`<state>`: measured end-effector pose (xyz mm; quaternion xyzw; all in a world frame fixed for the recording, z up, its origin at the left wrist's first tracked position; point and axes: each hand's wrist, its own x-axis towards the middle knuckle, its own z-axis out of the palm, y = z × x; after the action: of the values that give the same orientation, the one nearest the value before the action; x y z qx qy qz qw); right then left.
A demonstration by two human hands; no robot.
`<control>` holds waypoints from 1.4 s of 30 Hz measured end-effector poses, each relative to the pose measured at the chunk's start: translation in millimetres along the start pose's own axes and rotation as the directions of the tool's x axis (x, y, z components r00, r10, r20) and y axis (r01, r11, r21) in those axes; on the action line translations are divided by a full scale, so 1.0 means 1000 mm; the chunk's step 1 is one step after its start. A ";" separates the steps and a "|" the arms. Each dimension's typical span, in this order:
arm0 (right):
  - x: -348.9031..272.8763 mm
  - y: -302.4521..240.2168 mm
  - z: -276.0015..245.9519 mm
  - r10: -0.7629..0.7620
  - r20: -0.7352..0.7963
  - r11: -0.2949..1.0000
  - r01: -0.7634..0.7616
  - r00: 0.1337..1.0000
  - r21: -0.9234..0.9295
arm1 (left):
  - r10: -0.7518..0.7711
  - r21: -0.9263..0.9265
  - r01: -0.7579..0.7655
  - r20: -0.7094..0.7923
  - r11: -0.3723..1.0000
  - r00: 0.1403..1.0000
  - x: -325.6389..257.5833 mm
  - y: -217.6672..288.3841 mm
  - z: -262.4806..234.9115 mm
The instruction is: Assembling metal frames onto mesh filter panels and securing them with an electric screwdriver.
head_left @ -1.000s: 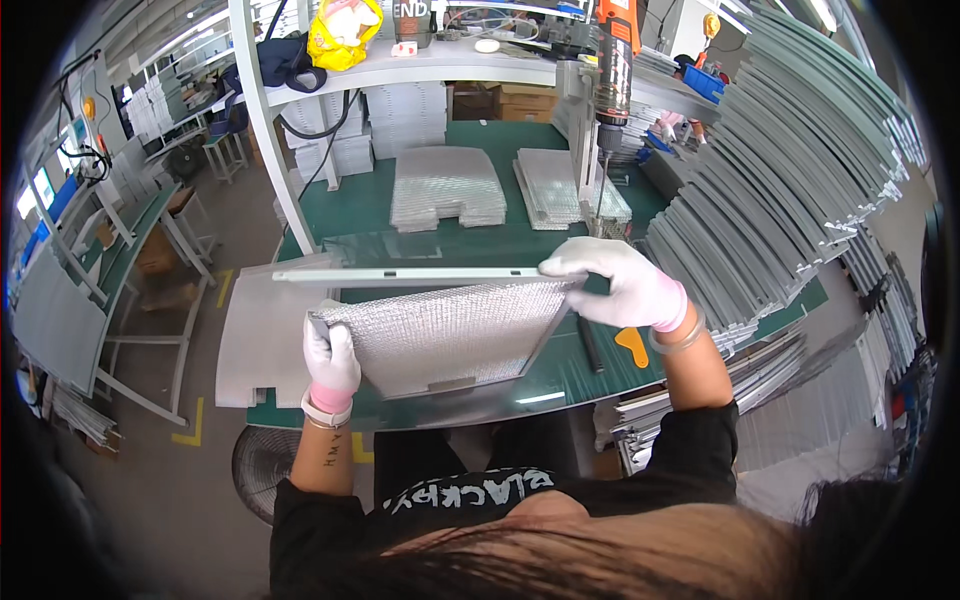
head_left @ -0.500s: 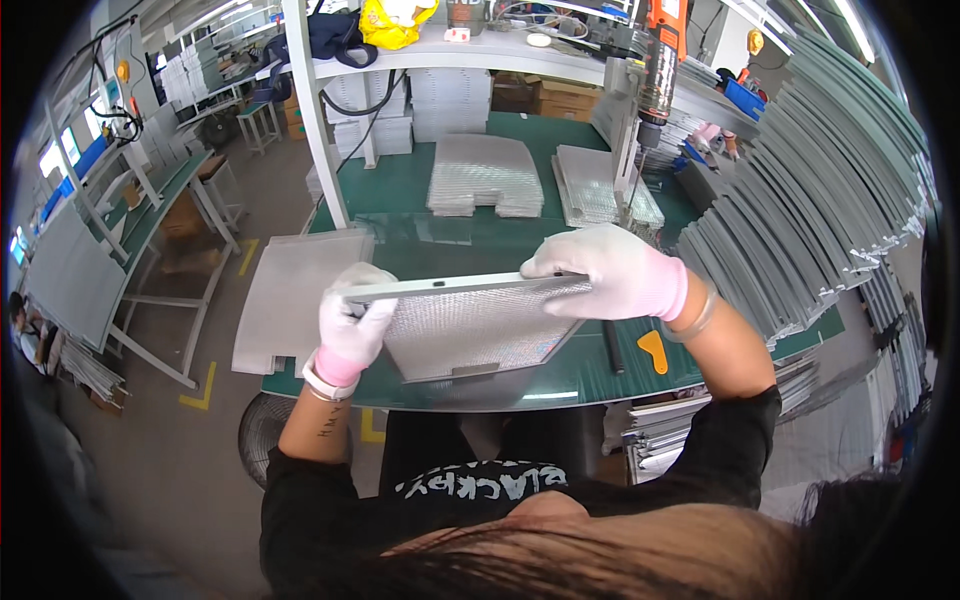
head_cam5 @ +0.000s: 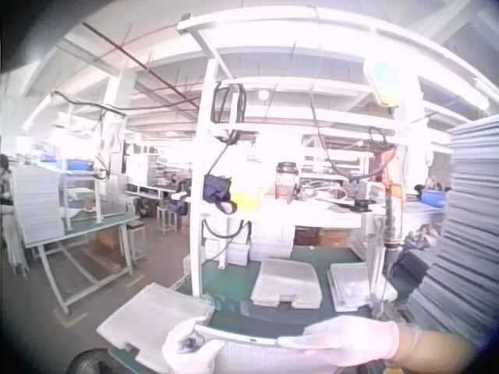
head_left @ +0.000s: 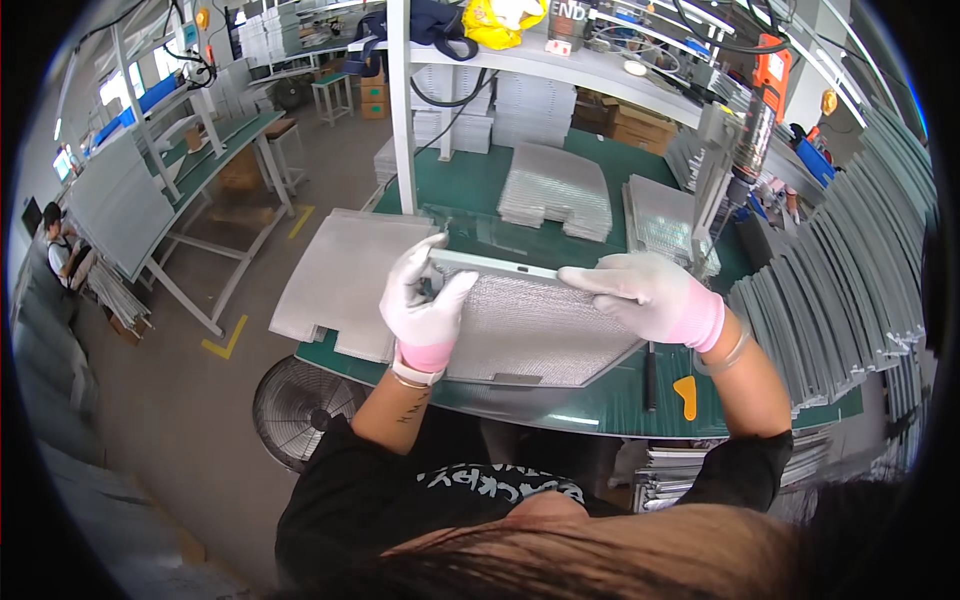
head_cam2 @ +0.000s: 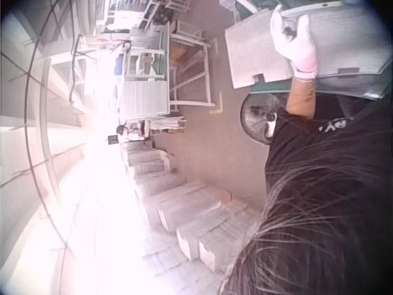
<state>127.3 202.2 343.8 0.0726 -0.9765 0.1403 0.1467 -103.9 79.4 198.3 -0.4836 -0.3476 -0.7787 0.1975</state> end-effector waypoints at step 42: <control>0.059 -0.033 0.009 -0.016 -0.004 0.997 0.016 1.000 -0.076 | -0.405 -0.228 0.458 0.243 0.859 0.881 -0.007 0.006 -0.021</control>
<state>74.8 162.7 362.5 0.0746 -0.9802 0.1018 0.1528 -109.7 59.7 187.6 -0.4868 -0.3510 -0.7952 -0.0863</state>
